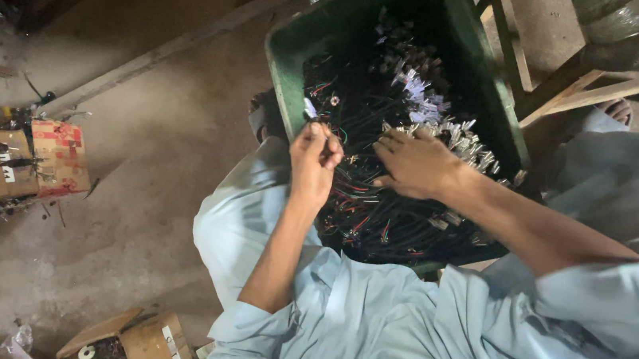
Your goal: The person sits on the floor with a green tub of wire harnesses on their lap, gathering handfuls of cables with connectors and aligning them into bundles. They occasionally reach to the workbench for more harnesses and set completed bundles aside.
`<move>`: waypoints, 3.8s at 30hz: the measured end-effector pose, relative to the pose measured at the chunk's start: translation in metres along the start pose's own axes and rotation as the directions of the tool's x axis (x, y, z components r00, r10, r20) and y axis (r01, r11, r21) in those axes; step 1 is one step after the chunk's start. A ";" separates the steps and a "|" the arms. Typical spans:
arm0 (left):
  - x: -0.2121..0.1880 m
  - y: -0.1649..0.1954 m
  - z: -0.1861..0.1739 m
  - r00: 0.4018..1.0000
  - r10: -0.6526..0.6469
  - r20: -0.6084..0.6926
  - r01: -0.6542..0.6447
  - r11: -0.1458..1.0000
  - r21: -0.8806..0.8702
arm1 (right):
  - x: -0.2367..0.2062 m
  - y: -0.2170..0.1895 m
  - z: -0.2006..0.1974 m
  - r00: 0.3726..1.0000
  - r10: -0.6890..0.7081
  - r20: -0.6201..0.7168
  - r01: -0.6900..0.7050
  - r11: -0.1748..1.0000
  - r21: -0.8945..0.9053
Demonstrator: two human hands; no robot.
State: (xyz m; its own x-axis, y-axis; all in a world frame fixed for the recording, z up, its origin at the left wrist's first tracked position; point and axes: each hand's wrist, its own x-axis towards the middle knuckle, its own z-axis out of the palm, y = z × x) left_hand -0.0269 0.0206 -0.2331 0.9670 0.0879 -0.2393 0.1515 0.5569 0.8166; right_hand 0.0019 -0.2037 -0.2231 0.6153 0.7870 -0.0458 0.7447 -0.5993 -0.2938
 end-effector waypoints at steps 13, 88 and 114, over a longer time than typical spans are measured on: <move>-0.001 -0.041 -0.016 0.859 0.181 0.479 -0.477 -0.058 0.877 | 0.022 -0.005 0.030 0.814 -0.029 0.580 -0.037 0.994 0.102; 0.116 0.039 -0.021 0.924 0.315 -0.215 -0.251 0.927 0.279 | -0.006 -0.022 -0.077 0.939 0.342 -0.021 -0.335 0.929 0.158; 0.024 0.108 0.076 0.932 0.148 0.332 -0.083 0.976 -0.202 | 0.030 -0.007 -0.138 0.943 0.051 -0.328 0.117 0.873 0.473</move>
State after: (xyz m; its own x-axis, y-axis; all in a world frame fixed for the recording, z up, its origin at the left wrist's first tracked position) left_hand 0.0285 0.0200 -0.1110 0.9914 -0.1098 0.0718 0.0264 0.7028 0.7109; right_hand 0.0509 -0.1958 -0.0909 0.7033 0.6635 0.2553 0.6001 -0.3615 -0.7136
